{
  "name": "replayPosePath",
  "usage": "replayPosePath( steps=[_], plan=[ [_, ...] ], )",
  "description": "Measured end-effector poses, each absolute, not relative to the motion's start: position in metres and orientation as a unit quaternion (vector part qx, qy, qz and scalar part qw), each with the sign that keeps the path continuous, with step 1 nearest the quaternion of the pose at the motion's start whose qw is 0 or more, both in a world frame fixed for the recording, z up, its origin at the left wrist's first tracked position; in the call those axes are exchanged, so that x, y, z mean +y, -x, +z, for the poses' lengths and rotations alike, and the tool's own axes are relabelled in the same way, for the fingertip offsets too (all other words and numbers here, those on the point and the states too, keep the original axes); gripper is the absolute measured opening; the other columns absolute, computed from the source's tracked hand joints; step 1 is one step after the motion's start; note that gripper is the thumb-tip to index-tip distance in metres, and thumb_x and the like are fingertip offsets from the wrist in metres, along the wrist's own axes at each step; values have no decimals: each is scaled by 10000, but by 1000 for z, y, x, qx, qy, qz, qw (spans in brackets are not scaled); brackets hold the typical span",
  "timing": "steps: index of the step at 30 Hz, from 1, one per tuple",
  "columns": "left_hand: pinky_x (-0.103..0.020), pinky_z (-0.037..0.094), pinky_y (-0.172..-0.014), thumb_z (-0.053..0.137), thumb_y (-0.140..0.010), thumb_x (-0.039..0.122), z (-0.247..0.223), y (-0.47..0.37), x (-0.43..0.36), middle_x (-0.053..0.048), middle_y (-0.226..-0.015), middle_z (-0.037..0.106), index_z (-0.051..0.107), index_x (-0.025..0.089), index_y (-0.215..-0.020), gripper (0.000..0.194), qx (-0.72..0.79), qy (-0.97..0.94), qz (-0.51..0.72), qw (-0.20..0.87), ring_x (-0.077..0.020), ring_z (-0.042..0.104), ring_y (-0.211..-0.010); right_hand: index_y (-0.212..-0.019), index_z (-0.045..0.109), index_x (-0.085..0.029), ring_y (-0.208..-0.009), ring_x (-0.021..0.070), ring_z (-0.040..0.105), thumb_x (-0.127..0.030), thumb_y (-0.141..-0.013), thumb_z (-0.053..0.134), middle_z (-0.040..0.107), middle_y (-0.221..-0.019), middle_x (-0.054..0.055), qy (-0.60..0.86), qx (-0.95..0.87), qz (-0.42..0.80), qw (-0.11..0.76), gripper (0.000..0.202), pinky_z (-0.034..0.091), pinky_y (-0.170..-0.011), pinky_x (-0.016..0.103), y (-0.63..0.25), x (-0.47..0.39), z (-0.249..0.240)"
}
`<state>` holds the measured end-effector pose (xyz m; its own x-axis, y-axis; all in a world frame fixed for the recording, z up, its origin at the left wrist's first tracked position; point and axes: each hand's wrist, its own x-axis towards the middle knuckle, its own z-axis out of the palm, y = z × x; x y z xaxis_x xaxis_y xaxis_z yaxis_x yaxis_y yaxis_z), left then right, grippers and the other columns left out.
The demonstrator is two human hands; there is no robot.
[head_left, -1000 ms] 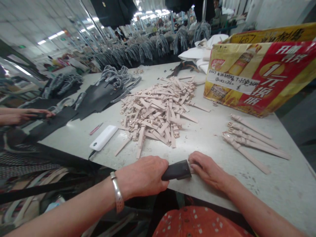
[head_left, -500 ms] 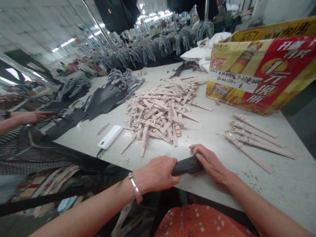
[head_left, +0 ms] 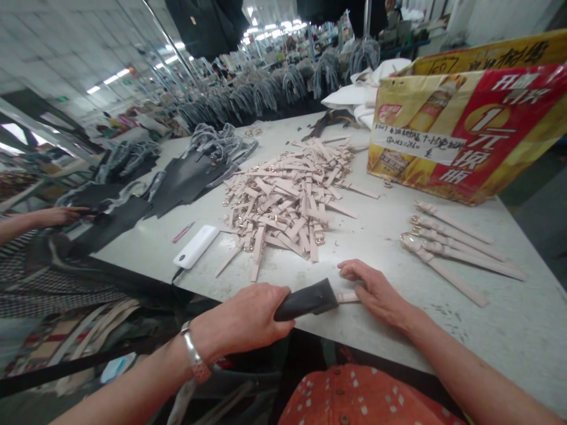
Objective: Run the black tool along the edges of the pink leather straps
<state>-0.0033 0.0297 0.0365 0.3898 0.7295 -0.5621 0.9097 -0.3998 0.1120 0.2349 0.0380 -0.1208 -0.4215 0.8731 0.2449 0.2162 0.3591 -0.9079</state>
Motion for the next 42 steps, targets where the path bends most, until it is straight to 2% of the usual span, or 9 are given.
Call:
replayPosePath(
  steps=[8, 14, 20, 23, 26, 28, 31, 36, 42],
  plan=[
    [-328, 467, -660, 458, -770, 358, 21, -33, 34, -91, -769, 662, 594, 180, -856, 240, 482, -839, -209, 146, -267, 640, -776, -1108, 478, -220, -1084, 188, 488, 32, -582, 331, 527, -1151, 45, 390, -725, 408, 395, 601, 388, -980, 419, -236, 37, -118],
    [-257, 442, -665, 458, -792, 375, 14, -4, 31, -45, -808, 660, 593, 190, -885, 247, 548, -793, -143, 224, -185, 623, -752, -1169, 480, -231, -1104, 185, 489, 21, -646, 362, 502, -1203, 58, 368, -737, 404, 398, 592, 418, -959, 405, -237, 37, -120],
    [-237, 426, -625, 462, -785, 372, 2, 27, 11, -28, -767, 649, 592, 190, -845, 231, 577, -769, -134, 240, -163, 607, -696, -1089, 527, -222, -1139, 209, 488, 14, -611, 395, 513, -1214, 69, 374, -745, 356, 423, 549, 392, -982, 435, -238, 36, -115],
    [-239, 429, -630, 449, -795, 376, -3, 28, 5, -33, -784, 651, 589, 191, -868, 243, 589, -761, -123, 244, -166, 611, -710, -1041, 549, -225, -1144, 214, 485, -6, -645, 411, 516, -1212, 72, 382, -764, 296, 426, 473, 381, -986, 429, -242, 32, -105],
    [-248, 439, -668, 456, -796, 389, -6, 28, 4, -43, -817, 653, 591, 186, -881, 259, 587, -760, -111, 254, -179, 620, -755, -1057, 565, -213, -1125, 255, 484, -103, -711, 509, 519, -1217, 100, 428, -809, 220, 336, 367, 392, -945, 437, -254, 27, -91],
    [-257, 444, -688, 463, -793, 402, -9, 29, 4, -47, -828, 654, 593, 186, -890, 270, 585, -761, -103, 260, -186, 624, -770, -998, 600, -196, -988, 274, 537, -223, -736, 583, 588, -1073, 109, 482, -826, 183, 229, 264, 420, -845, 440, -265, 23, -85],
    [-266, 448, -702, 458, -794, 410, -13, 30, 5, -52, -840, 654, 590, 188, -898, 278, 587, -763, -92, 256, -192, 623, -783, -799, 631, -198, -759, 232, 555, -333, -750, 615, 614, -788, 64, 515, -832, 177, 110, 145, 404, -690, 371, -274, 16, -81],
    [-272, 449, -734, 460, -793, 412, -18, 30, 3, -55, -848, 651, 590, 181, -891, 282, 594, -758, -79, 256, -194, 620, -805, -770, 635, -218, -740, 222, 544, -325, -702, 682, 616, -763, 45, 511, -843, 142, 85, 135, 343, -679, 342, -261, 4, -88],
    [-265, 450, -676, 456, -784, 370, -20, 29, -2, -51, -837, 655, 595, 190, -895, 253, 604, -746, -58, 274, -199, 625, -783, -817, 614, -220, -771, 220, 542, -292, -809, 587, 601, -815, 49, 516, -835, 137, 132, 77, 366, -696, 341, -231, -2, -103]
  ],
)
